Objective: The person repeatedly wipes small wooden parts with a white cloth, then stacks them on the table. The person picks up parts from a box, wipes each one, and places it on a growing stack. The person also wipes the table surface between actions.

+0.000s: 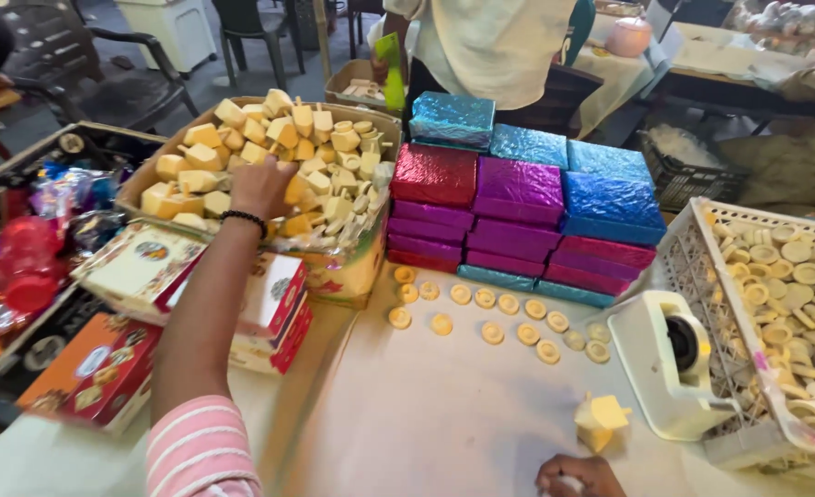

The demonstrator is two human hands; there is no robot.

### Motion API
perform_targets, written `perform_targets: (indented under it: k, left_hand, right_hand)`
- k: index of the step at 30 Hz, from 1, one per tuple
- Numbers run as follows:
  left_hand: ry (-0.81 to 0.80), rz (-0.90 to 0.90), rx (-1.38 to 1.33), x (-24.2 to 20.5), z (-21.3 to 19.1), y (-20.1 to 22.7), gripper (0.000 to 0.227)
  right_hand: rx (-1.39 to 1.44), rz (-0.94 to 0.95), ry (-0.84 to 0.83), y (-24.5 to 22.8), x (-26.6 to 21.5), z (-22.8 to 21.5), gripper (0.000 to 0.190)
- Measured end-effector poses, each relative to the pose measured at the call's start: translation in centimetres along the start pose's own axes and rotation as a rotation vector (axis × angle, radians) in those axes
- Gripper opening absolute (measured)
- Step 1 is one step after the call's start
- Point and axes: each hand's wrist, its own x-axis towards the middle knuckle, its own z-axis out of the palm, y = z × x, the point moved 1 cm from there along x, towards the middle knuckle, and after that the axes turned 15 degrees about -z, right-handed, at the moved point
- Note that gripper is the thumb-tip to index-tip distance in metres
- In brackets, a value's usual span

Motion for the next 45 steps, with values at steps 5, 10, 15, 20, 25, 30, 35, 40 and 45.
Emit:
perform_targets:
  k: [5, 10, 15, 20, 25, 30, 35, 40, 45]
  left_hand:
    - [0.096, -0.008, -0.536, -4.6, -7.7, -1.0, 0.062]
    - [0.107, 0.163, -0.944, -8.1, -12.0, -1.1, 0.072]
    - [-0.574, 0.258, -1.355, -12.7, -15.3, 0.8, 0.066]
    - [-0.263, -0.004, -1.305, -12.2, -13.0, 1.0, 0.076]
    - [-0.376, -0.045, -1.907, -11.1, -12.0, 3.1, 0.1]
    - [-0.801, -0.08, -2.131, -13.0, -13.8, 10.4, 0.108]
    - [-0.772, 0.181, -1.917, -14.3, -15.6, 20.8, 0.107]
    - [-0.778, 0.291, -1.755, -14.6, -19.7, 28.8, 0.107]
    - [-0.445, 0.511, -0.59, -15.0, -14.5, 35.0, 0.095]
  right_hand:
    - [0.023, -0.019, 0.117, -10.6, 1.2, -0.1, 0.013]
    - [-0.005, -0.061, 0.137, -12.1, 1.4, 0.2, 0.013]
    - [-0.143, -0.06, 0.155, -13.0, 1.4, 0.1, 0.017]
    - [-0.196, -0.103, 0.157, -13.2, 1.3, 0.6, 0.018]
    - [-0.215, -0.092, 0.166, -13.7, 1.3, 0.8, 0.019]
    - [-0.229, -0.163, 0.173, -13.0, 1.5, 0.8, 0.018]
    - [-0.254, -0.244, 0.167, -13.7, 1.1, 0.4, 0.016]
    - [-0.265, -0.367, 0.164, -14.5, 1.2, 0.3, 0.015]
    - [-0.237, -0.351, 0.15, -15.7, 1.0, 0.3, 0.013]
